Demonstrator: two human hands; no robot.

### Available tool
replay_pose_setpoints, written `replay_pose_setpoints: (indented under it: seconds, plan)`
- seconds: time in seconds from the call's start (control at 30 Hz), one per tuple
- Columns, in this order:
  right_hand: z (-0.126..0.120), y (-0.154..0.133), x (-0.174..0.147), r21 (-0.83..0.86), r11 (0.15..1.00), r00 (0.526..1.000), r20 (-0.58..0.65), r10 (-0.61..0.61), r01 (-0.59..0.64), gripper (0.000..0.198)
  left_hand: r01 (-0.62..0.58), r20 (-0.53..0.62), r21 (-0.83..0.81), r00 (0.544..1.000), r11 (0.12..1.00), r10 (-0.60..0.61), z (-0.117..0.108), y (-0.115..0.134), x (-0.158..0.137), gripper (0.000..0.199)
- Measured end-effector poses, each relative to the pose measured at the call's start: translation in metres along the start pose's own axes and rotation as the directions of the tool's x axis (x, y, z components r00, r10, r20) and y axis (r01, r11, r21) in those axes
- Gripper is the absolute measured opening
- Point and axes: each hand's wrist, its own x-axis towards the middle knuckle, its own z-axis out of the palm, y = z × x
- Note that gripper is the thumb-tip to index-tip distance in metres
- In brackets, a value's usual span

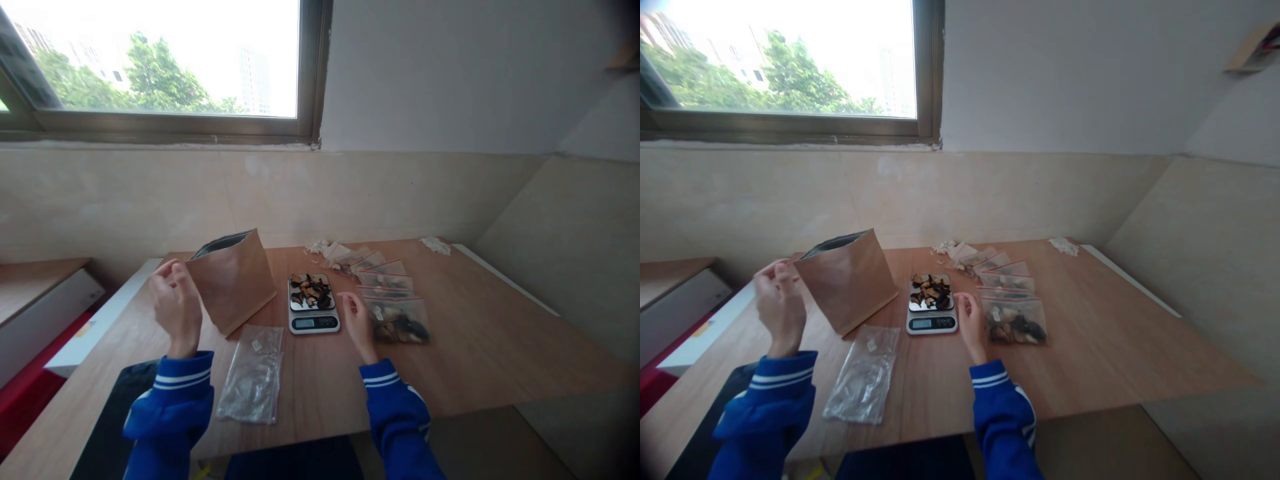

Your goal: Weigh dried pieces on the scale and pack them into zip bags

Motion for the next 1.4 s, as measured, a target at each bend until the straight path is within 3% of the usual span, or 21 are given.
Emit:
replay_pose_setpoints:
  seconds: [0.07, 0.13, 0.2, 0.23, 0.27, 0.33, 0.4, 0.43, 0.5, 0.63, 0.73, 0.8, 0.9, 1.0, 1.1, 1.2, 1.27, 1.37, 1.4]
  plan:
    - [-0.006, -0.007, -0.028, 0.030, 0.998, 0.995, -0.074, 0.062, -0.060, 0.041, -0.054, -0.138, -0.010, 0.989, 0.998, 0.052, -0.004, -0.004, -0.019, 0.040]
    - [-0.010, -0.009, -0.052, 0.047, 0.992, 0.986, -0.111, 0.122, -0.117, 0.043, -0.165, -0.162, -0.009, 0.974, 0.986, 0.161, -0.006, -0.014, -0.044, 0.031]
    - [-0.013, -0.009, -0.067, 0.051, 0.985, 0.981, -0.093, 0.172, -0.168, 0.047, -0.230, 0.041, 0.006, 0.972, 0.973, 0.230, -0.006, -0.029, -0.071, 0.025]
    - [-0.014, -0.008, -0.071, 0.051, 0.981, 0.978, -0.074, 0.193, -0.189, 0.048, -0.216, 0.199, -0.017, 0.956, 0.976, 0.215, -0.005, -0.037, -0.085, 0.025]
    - [-0.015, -0.008, -0.073, 0.053, 0.977, 0.976, -0.056, 0.208, -0.206, 0.050, -0.198, 0.352, -0.038, 0.915, 0.980, 0.198, -0.004, -0.045, -0.099, 0.026]
    - [-0.016, -0.008, -0.074, 0.063, 0.974, 0.974, -0.040, 0.222, -0.220, 0.053, -0.246, 0.646, -0.028, 0.735, 0.969, 0.205, -0.001, -0.057, -0.122, 0.029]
    - [-0.016, -0.008, -0.074, 0.071, 0.971, 0.973, -0.034, 0.230, -0.227, 0.054, -0.333, 0.804, 0.018, 0.565, 0.943, 0.184, 0.000, -0.064, -0.138, 0.031]
    - [-0.016, -0.009, -0.074, 0.074, 0.970, 0.972, -0.029, 0.235, -0.232, 0.055, -0.384, 0.843, 0.045, 0.510, 0.922, 0.171, 0.001, -0.064, -0.143, 0.031]
    - [-0.016, -0.009, -0.075, 0.076, 0.965, 0.967, -0.011, 0.253, -0.251, 0.056, -0.459, 0.882, 0.090, 0.450, 0.884, 0.143, 0.000, -0.063, -0.148, 0.028]
    - [-0.017, -0.007, -0.076, 0.062, 0.960, 0.962, 0.017, 0.274, -0.275, 0.057, -0.523, 0.918, 0.119, 0.382, 0.844, 0.108, 0.000, -0.059, -0.147, 0.023]
    - [-0.019, -0.010, -0.075, 0.064, 0.963, 0.965, 0.019, 0.261, -0.262, 0.058, -0.565, 0.923, 0.114, 0.365, 0.817, 0.123, 0.003, -0.059, -0.145, 0.021]
    - [-0.018, -0.018, -0.076, 0.063, 0.967, 0.968, 0.042, 0.246, -0.248, 0.057, -0.562, 0.916, 0.108, 0.377, 0.820, 0.137, 0.005, -0.060, -0.147, 0.023]
    - [-0.011, -0.041, -0.086, 0.049, 0.975, 0.964, 0.171, 0.205, -0.216, 0.052, -0.438, 0.895, 0.047, 0.418, 0.898, 0.157, 0.008, -0.060, -0.152, 0.025]
    - [0.004, -0.072, -0.104, 0.046, 0.977, 0.895, 0.412, 0.170, -0.207, 0.046, -0.216, 0.849, -0.100, 0.491, 0.971, 0.196, 0.010, -0.057, -0.159, 0.026]
    - [0.019, -0.097, -0.115, 0.070, 0.971, 0.804, 0.577, 0.146, -0.227, 0.039, -0.041, 0.797, -0.234, 0.564, 0.971, 0.216, 0.010, -0.049, -0.164, 0.028]
    - [0.024, -0.111, -0.114, 0.103, 0.964, 0.796, 0.588, 0.140, -0.246, 0.036, 0.104, 0.786, -0.311, 0.587, 0.945, 0.194, 0.007, -0.039, -0.166, 0.031]
    - [0.023, -0.114, -0.110, 0.114, 0.967, 0.808, 0.576, 0.124, -0.229, 0.037, 0.179, 0.802, -0.338, 0.569, 0.924, 0.183, 0.004, -0.033, -0.166, 0.031]
    - [0.021, -0.110, -0.104, 0.123, 0.975, 0.826, 0.557, 0.088, -0.186, 0.042, 0.220, 0.821, -0.363, 0.534, 0.905, 0.200, 0.001, -0.028, -0.166, 0.031]
    - [0.021, -0.106, -0.103, 0.127, 0.974, 0.840, 0.536, 0.091, -0.186, 0.044, 0.213, 0.812, -0.375, 0.546, 0.902, 0.208, 0.000, -0.027, -0.165, 0.032]
